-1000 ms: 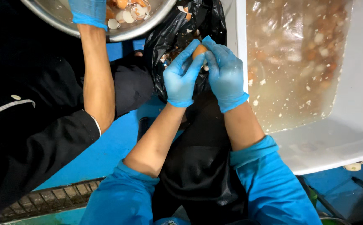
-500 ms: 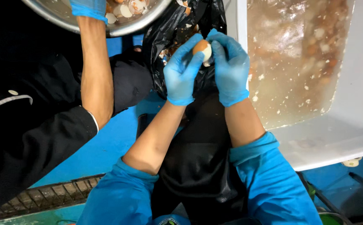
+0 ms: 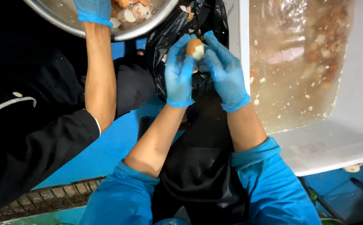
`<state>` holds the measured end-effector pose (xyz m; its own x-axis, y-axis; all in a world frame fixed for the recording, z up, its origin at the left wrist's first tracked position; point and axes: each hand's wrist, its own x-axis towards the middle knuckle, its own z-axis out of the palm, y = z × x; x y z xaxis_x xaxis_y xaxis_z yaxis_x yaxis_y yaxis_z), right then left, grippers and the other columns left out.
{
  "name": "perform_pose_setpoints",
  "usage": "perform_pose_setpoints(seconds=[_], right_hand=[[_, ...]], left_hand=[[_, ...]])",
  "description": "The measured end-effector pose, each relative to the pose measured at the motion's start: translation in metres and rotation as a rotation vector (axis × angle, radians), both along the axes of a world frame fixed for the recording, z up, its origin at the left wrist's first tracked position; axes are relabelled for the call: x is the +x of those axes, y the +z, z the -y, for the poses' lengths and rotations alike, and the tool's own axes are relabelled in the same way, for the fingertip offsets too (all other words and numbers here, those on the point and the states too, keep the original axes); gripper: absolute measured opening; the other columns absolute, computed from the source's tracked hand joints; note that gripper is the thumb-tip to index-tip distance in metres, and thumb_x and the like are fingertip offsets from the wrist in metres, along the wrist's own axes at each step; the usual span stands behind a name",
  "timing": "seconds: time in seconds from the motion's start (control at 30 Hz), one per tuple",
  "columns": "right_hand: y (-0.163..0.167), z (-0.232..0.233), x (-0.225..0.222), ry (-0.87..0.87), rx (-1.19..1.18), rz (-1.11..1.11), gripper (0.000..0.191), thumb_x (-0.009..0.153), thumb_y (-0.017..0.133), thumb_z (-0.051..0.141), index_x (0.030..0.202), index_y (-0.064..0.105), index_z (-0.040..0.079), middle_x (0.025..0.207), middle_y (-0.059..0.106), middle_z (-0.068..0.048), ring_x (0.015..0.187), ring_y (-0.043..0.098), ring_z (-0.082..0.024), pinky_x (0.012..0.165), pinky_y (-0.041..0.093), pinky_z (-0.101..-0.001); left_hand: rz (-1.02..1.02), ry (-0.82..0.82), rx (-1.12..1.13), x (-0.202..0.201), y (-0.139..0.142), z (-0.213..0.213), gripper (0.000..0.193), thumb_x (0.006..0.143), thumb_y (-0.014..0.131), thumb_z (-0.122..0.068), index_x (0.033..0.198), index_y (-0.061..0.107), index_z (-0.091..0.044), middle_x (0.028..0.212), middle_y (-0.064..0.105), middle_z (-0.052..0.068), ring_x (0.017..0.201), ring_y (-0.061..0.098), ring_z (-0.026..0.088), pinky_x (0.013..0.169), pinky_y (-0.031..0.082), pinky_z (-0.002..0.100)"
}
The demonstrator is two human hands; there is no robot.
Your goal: The person sits on the floor at a food-processing station and peels boiled eggs by hand. They take brown-shelled boiled eggs from a water-filled tub, crack and peel off the shells, drop the shells into a black bag, and place the peeled white eggs into a metal basin; a skimmer is occasionally used to scoop eggs from the water.
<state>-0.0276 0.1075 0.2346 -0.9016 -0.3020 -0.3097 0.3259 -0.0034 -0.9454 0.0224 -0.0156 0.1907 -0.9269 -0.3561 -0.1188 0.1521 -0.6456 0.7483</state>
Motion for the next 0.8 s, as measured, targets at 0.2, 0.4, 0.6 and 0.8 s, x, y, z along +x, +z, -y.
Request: perform_pose_setpoints(seconds=[0.2, 0.4, 0.6, 0.8], right_hand=[[0.014, 0.005, -0.002, -0.011, 0.06, -0.092, 0.055, 0.096, 0.073, 0.003, 0.146, 0.055, -0.005, 0.138, 0.066, -0.014, 0.103, 0.067, -0.014, 0.089, 0.056, -0.0252], [0.016, 0.005, 0.0, -0.051, 0.039, -0.052, 0.04, 0.1, 0.067, 0.004, 0.138, 0.062, -0.005, 0.134, 0.068, -0.014, 0.105, 0.07, -0.014, 0.09, 0.059, -0.0253], [0.019, 0.005, 0.001, -0.047, 0.328, -0.25, 0.029, 0.103, 0.065, 0.006, 0.131, 0.07, -0.002, 0.116, 0.073, -0.015, 0.092, 0.07, -0.016, 0.083, 0.058, -0.0282], [0.027, 0.007, -0.002, -0.021, 0.513, -0.586, 0.023, 0.104, 0.063, 0.001, 0.125, 0.071, 0.0, 0.115, 0.074, -0.015, 0.099, 0.074, -0.021, 0.087, 0.06, -0.0309]], left_hand=[[0.048, -0.015, -0.15, 0.003, 0.001, -0.008, 0.044, 0.106, 0.054, 0.006, 0.15, 0.051, 0.005, 0.142, 0.06, 0.016, 0.127, 0.06, 0.019, 0.114, 0.049, 0.034], [0.113, -0.006, -0.105, 0.0, 0.006, -0.003, 0.047, 0.101, 0.066, 0.006, 0.146, 0.053, 0.006, 0.14, 0.063, 0.015, 0.122, 0.066, 0.019, 0.106, 0.055, 0.032], [0.132, 0.016, -0.073, -0.002, 0.003, -0.009, 0.046, 0.098, 0.069, 0.007, 0.141, 0.054, 0.005, 0.133, 0.064, 0.016, 0.115, 0.067, 0.021, 0.099, 0.058, 0.034], [0.151, 0.036, -0.084, -0.003, -0.002, -0.014, 0.045, 0.097, 0.069, 0.007, 0.139, 0.053, 0.006, 0.136, 0.061, 0.017, 0.118, 0.066, 0.022, 0.103, 0.057, 0.035]])
